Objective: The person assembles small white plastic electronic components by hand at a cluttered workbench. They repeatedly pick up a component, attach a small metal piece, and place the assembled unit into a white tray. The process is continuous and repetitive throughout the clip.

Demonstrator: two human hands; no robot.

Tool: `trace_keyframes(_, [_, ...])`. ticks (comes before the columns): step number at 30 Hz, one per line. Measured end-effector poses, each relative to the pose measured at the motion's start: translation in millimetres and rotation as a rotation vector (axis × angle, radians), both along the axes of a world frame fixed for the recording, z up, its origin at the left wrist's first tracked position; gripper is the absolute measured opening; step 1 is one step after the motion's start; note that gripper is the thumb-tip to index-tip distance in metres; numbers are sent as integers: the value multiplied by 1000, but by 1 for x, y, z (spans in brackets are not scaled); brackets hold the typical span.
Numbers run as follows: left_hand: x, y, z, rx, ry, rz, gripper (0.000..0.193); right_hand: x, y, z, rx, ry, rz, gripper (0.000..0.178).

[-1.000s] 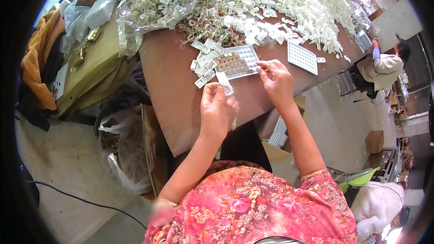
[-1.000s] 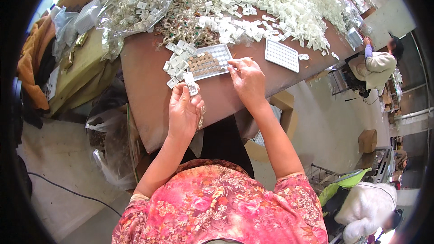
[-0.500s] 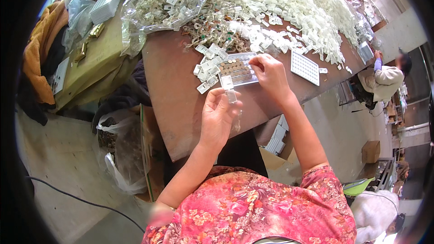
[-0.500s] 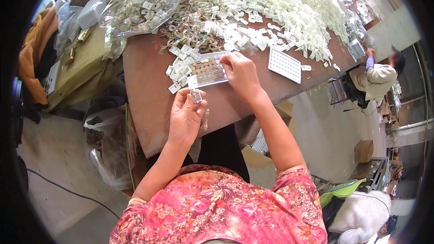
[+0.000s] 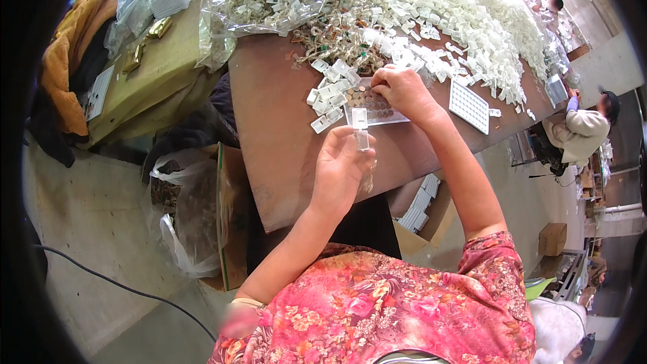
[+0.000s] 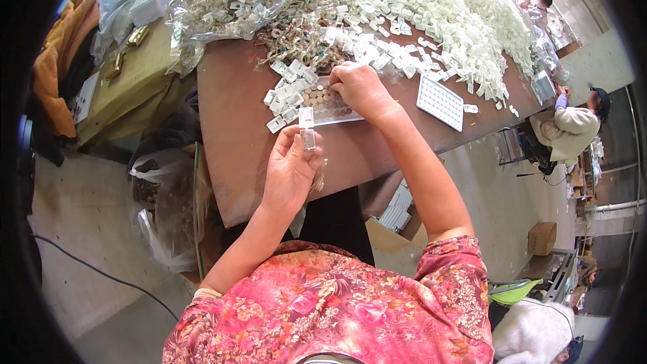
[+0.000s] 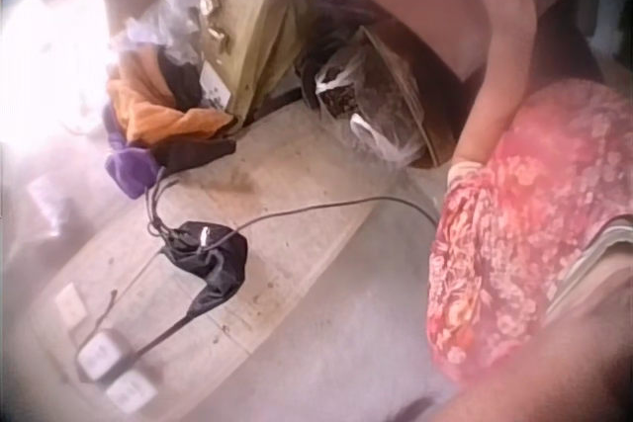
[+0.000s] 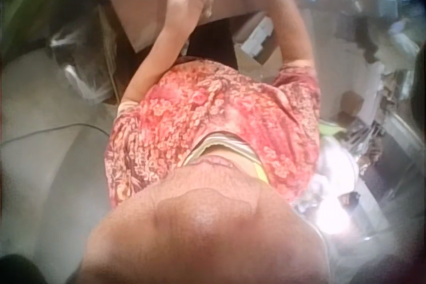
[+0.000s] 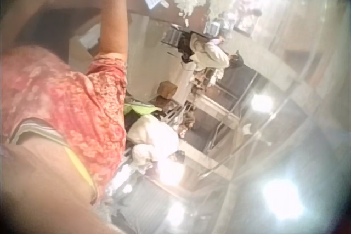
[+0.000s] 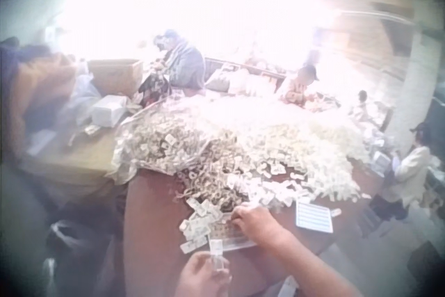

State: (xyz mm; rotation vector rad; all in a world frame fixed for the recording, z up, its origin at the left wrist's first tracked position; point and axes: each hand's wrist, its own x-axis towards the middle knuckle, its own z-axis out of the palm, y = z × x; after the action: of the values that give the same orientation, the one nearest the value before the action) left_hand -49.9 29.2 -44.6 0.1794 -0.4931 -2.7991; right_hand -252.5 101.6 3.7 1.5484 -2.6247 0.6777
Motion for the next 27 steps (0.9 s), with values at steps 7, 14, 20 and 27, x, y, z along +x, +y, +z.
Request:
trace_keyframes(7, [1, 0, 3, 0, 2, 24, 15, 3, -2, 15, 120, -73, -44, 10])
trace_keyframes(14, [-1, 2, 2, -28, 30, 59, 15, 78, 27, 46, -363, -321, 51, 12])
trace_keyframes(20, [-2, 5, 2, -81, 8, 77, 12, 122, 28, 34, -392, -43, 16, 14])
trace_keyframes(27, [-2, 5, 3, -111, 38, 85, 10, 123, 29, 33, -324, 23, 29, 15])
